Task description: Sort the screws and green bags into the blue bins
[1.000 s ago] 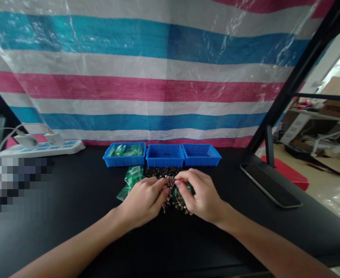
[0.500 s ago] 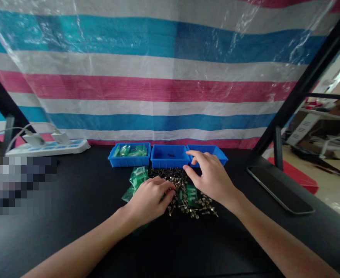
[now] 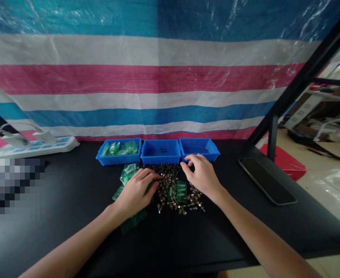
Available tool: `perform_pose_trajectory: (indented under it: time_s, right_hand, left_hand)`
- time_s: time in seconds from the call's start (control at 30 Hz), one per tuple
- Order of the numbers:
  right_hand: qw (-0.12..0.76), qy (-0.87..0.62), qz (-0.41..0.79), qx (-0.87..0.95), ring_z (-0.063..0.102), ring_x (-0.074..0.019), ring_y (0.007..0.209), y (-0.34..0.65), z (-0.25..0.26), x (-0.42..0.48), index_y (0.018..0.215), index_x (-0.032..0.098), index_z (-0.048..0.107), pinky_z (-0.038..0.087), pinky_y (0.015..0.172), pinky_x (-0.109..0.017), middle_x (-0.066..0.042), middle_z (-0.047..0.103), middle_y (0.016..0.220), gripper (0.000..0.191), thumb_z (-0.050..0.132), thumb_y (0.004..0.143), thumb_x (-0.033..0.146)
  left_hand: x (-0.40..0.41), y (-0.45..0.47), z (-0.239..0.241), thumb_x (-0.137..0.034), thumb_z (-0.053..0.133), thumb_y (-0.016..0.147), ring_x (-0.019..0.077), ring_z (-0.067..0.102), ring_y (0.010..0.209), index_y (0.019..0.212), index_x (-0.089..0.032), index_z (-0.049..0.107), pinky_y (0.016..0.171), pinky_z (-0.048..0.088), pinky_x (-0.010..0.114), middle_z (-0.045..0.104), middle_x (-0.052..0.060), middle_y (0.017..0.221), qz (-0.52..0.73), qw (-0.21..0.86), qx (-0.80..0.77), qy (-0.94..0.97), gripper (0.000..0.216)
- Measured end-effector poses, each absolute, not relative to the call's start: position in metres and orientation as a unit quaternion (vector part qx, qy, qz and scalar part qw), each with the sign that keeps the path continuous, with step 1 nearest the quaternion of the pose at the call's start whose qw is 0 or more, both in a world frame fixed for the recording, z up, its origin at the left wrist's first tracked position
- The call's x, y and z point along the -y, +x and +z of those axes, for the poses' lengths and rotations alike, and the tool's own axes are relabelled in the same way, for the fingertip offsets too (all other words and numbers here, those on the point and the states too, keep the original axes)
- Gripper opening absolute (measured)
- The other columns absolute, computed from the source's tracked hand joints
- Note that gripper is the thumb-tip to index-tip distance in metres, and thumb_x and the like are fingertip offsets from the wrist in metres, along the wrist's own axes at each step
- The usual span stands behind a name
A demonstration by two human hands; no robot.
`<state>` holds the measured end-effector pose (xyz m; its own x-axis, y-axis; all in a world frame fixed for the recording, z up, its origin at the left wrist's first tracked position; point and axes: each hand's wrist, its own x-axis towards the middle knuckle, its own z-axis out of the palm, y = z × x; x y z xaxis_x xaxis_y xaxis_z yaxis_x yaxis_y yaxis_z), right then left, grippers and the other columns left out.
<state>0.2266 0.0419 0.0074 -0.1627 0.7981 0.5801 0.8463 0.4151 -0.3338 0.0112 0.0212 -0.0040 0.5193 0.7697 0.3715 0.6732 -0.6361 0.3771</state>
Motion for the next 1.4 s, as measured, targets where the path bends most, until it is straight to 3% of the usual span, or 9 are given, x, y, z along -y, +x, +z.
perform_pose_trajectory:
  time_s: [0.33,0.47,0.67,0.9,1.13,1.3,1.4]
  right_hand:
    - [0.403,-0.489,-0.026,0.773,0.044,-0.0246,0.116,0.232,0.022,-0.029,0.087,0.016,0.059,0.04,0.093,-0.037,-0.008,0.066,0.089,0.013,0.05,0.081,0.024]
    - [0.415,-0.48,-0.02,0.773,0.049,-0.0254,0.108,0.231,0.025,-0.025,0.086,0.015,0.059,0.043,0.088,-0.036,-0.009,0.065,0.082,0.013,0.051,0.08,0.023]
    - [0.39,-0.443,0.011,0.807,0.054,-0.0207,0.078,0.225,0.02,-0.022,0.084,0.015,0.06,0.045,0.074,-0.033,-0.006,0.061,0.07,0.012,0.05,0.081,0.022]
    - [0.333,-0.418,0.049,0.844,0.053,-0.0193,0.079,0.222,0.018,-0.019,0.086,0.016,0.06,0.044,0.072,-0.031,-0.005,0.061,0.076,0.012,0.049,0.082,0.021]
    - [0.32,-0.412,0.063,0.851,0.055,-0.0185,0.08,0.216,0.012,-0.017,0.097,0.015,0.057,0.046,0.073,-0.031,-0.006,0.061,0.081,0.018,0.049,0.082,0.019]
    - [0.309,-0.395,0.075,0.862,0.055,-0.0192,0.085,0.208,0.011,-0.009,0.113,0.018,0.048,0.048,0.076,-0.033,-0.007,0.06,0.09,0.036,0.053,0.078,0.017]
    - [0.278,-0.376,0.074,0.881,0.055,-0.0208,0.085,0.204,0.013,-0.002,0.112,0.018,0.05,0.048,0.076,-0.036,-0.007,0.061,0.09,0.037,0.058,0.075,0.02]
  left_hand:
    - [-0.025,0.021,-0.007,-0.029,0.042,0.086,0.0227,0.047,0.111,0.12,-0.015,0.047,0.096,0.038,0.039,0.051,0.01,0.123,0.226,0.055,-0.443,0.866,0.037]
    - [-0.038,0.023,0.003,-0.032,0.04,0.087,0.0227,0.053,0.104,0.112,-0.021,0.054,0.09,0.042,0.041,0.059,0.006,0.115,0.176,0.039,-0.46,0.87,0.031]
    - [-0.047,0.028,-0.001,-0.032,0.041,0.087,0.0233,0.052,0.109,0.116,-0.017,0.054,0.092,0.041,0.04,0.057,0.008,0.12,0.163,0.044,-0.454,0.875,0.036]
    - [-0.037,0.026,-0.005,-0.027,0.041,0.087,0.0211,0.051,0.109,0.112,-0.013,0.057,0.095,0.041,0.036,0.058,0.01,0.116,0.275,0.07,-0.425,0.859,0.033]
    - [-0.011,0.03,0.005,-0.023,0.039,0.088,0.019,0.051,0.105,0.114,-0.015,0.055,0.091,0.043,0.031,0.054,0.01,0.114,0.341,0.168,-0.399,0.834,0.031]
    - [0.0,0.035,0.012,-0.018,0.042,0.086,0.0161,0.056,0.093,0.1,-0.019,0.062,0.082,0.046,0.027,0.058,0.006,0.1,0.374,0.27,-0.372,0.805,0.024]
    - [0.003,0.035,0.013,-0.014,0.045,0.084,0.0137,0.058,0.078,0.087,-0.018,0.065,0.07,0.047,0.024,0.06,0.004,0.084,0.366,0.306,-0.38,0.792,0.021]
